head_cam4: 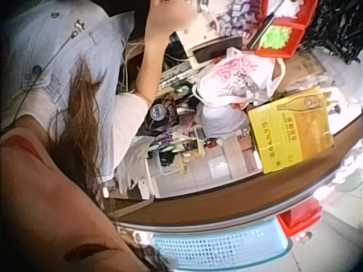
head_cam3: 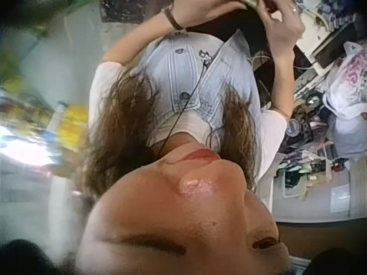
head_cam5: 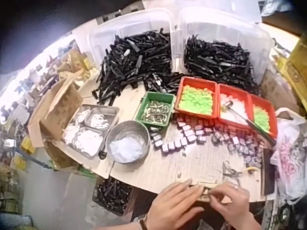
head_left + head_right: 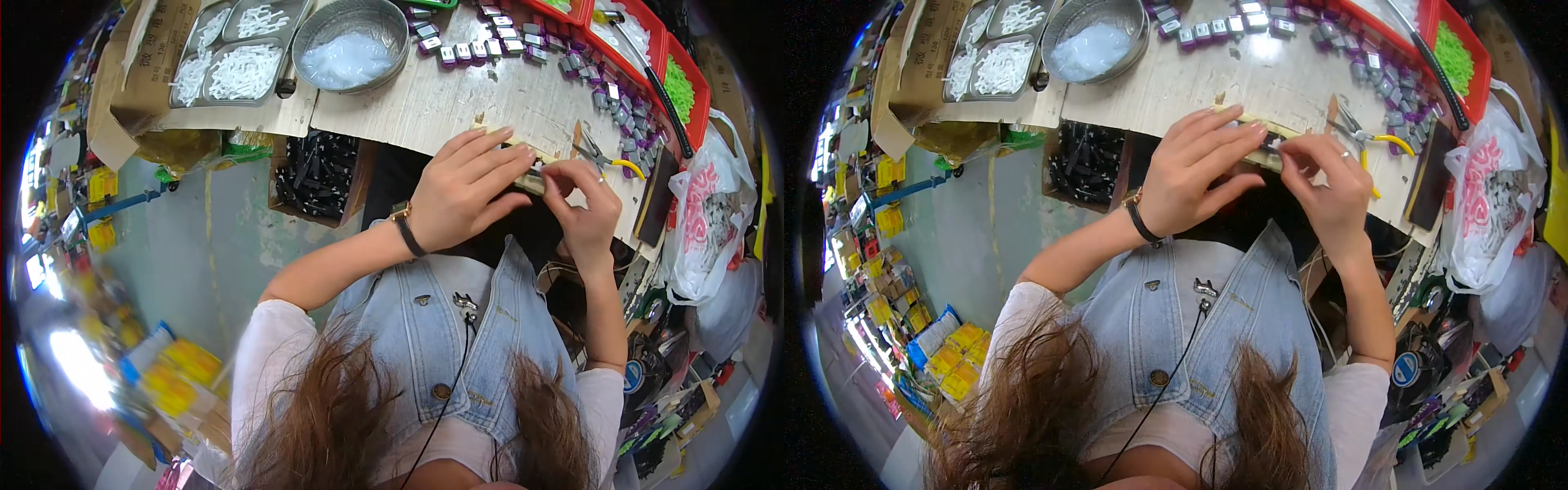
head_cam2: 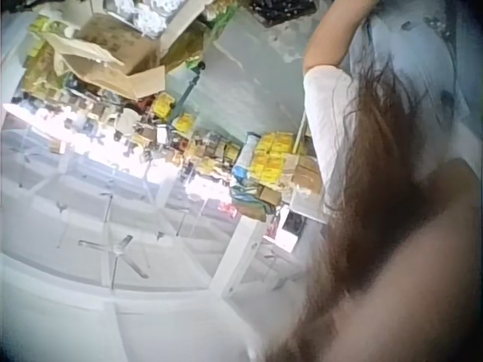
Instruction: Assembling small plastic components into black housings at a factory workbench.
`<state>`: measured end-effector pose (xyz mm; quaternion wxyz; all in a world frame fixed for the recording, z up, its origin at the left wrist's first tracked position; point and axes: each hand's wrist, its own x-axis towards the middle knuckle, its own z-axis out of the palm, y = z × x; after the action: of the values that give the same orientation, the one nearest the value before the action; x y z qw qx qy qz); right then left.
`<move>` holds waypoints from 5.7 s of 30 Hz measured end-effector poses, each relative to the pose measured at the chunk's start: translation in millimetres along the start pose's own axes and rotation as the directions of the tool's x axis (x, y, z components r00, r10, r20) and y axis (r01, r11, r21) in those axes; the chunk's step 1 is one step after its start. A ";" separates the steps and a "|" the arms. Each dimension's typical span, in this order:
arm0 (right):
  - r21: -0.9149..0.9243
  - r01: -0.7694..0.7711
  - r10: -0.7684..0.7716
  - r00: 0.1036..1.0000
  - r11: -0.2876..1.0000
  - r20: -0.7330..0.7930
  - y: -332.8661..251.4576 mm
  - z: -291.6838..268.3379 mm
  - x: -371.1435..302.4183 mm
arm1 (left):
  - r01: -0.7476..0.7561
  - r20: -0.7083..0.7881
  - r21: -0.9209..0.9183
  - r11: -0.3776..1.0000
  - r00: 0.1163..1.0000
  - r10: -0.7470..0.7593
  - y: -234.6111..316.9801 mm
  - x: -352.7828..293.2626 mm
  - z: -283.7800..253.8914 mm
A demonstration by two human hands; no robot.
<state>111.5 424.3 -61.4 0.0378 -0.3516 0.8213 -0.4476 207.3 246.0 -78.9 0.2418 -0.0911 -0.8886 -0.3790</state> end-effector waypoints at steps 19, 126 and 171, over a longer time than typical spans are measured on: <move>-0.214 0.088 -0.054 0.985 0.973 0.163 -5.5 11.7 16.5 | -0.059 0.023 0.381 0.923 0.998 0.054 -39.2 10.3 -61.6; -0.374 -0.341 0.449 0.856 0.862 0.256 16.0 -78.7 98.6 | -0.266 0.236 0.147 0.953 0.945 0.227 -28.7 22.2 12.0; 0.255 -0.625 0.612 0.779 0.738 0.138 -32.5 -86.4 -45.8 | -0.030 0.163 0.000 1.000 0.986 0.029 -29.9 21.3 -2.1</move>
<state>130.9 502.1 3.3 0.2531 -0.0597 0.8163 -0.5157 179.3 223.3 -85.9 0.1739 -0.1347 -0.9044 -0.3655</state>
